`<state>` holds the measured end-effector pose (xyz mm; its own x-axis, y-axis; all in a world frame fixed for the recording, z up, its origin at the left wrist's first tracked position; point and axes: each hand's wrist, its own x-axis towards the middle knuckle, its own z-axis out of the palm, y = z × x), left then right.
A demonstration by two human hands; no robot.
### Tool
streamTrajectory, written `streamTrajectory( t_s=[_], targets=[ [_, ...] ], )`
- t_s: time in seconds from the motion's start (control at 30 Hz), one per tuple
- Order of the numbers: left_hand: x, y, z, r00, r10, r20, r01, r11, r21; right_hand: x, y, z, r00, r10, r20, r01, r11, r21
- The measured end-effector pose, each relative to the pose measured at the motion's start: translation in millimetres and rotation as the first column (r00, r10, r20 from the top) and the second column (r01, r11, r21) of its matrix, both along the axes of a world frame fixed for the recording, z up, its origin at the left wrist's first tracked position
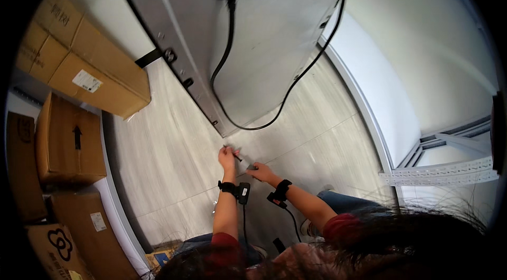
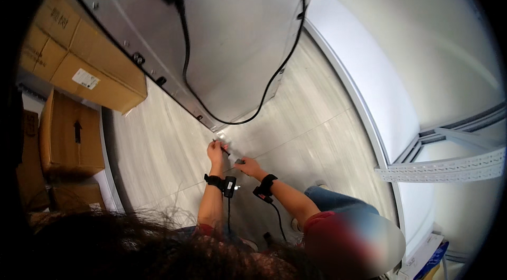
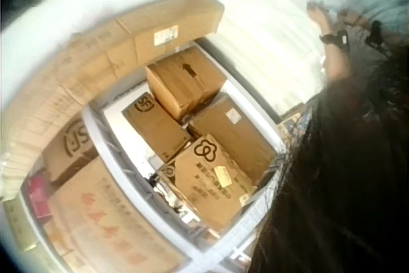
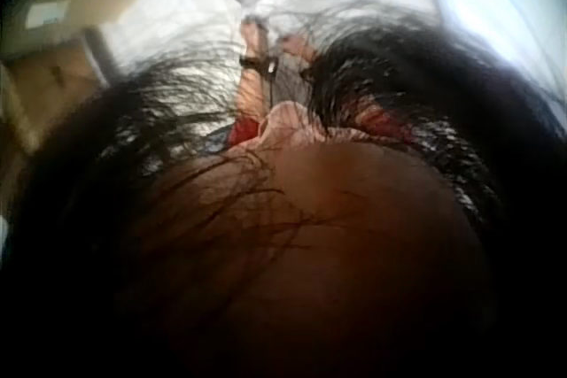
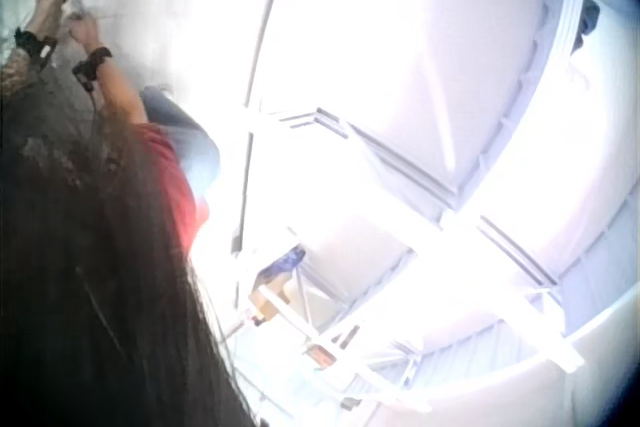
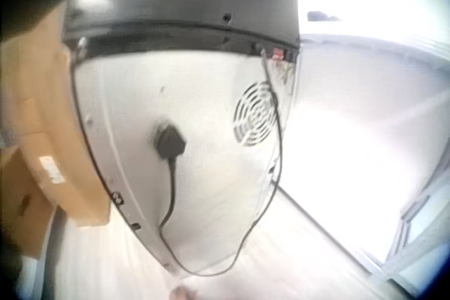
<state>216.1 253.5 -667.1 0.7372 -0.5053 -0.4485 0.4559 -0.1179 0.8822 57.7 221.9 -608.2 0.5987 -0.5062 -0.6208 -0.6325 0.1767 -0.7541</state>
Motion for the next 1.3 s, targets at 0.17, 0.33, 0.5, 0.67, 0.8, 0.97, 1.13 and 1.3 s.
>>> streamTrajectory(
  t_s=[0.17, 0.33, 0.5, 0.67, 0.8, 0.97, 1.13, 1.3],
  targets=[
    [-33.2, 9.0, 71.2, 0.974, 0.126, 0.186, -0.138, 0.989, 0.050, -30.2, -13.1, 30.9, 0.987, 0.124, -0.103, -0.150, 0.939, -0.310],
    [-70.9, 7.4, 185.6, 0.909, 0.043, 0.414, -0.079, 0.995, 0.069, -53.9, -25.5, 115.2, 0.928, 0.331, -0.173, -0.369, 0.880, -0.298],
    [-120.6, -17.0, 334.7, 0.726, -0.163, 0.668, 0.236, 0.972, -0.019, -78.8, -50.2, 227.6, 0.877, 0.401, -0.264, -0.467, 0.840, -0.277],
    [-163.7, -47.8, 500.4, 0.674, -0.199, 0.711, 0.332, 0.942, -0.052, -123.7, -78.6, 361.7, 0.962, 0.239, -0.131, -0.272, 0.877, -0.395],
    [-191.0, -70.7, 638.5, 0.590, -0.247, 0.769, 0.454, 0.889, -0.063, -179.9, -90.5, 489.9, 0.994, 0.086, 0.073, -0.025, 0.800, -0.600],
    [-233.0, -106.8, 798.4, 0.372, -0.238, 0.897, 0.614, 0.788, -0.046, -271.3, -87.5, 679.8, 0.966, -0.219, 0.137, 0.254, 0.707, -0.660],
    [-287.9, -151.1, 894.9, 0.254, -0.200, 0.946, 0.731, 0.681, -0.052, -352.8, -76.3, 762.1, 0.850, -0.475, 0.227, 0.481, 0.526, -0.702],
    [-382.7, -193.5, 936.5, 0.234, -0.242, 0.942, 0.841, 0.536, -0.071, -433.8, -74.0, 798.4, 0.634, -0.752, 0.180, 0.621, 0.356, -0.698]
  ],
)
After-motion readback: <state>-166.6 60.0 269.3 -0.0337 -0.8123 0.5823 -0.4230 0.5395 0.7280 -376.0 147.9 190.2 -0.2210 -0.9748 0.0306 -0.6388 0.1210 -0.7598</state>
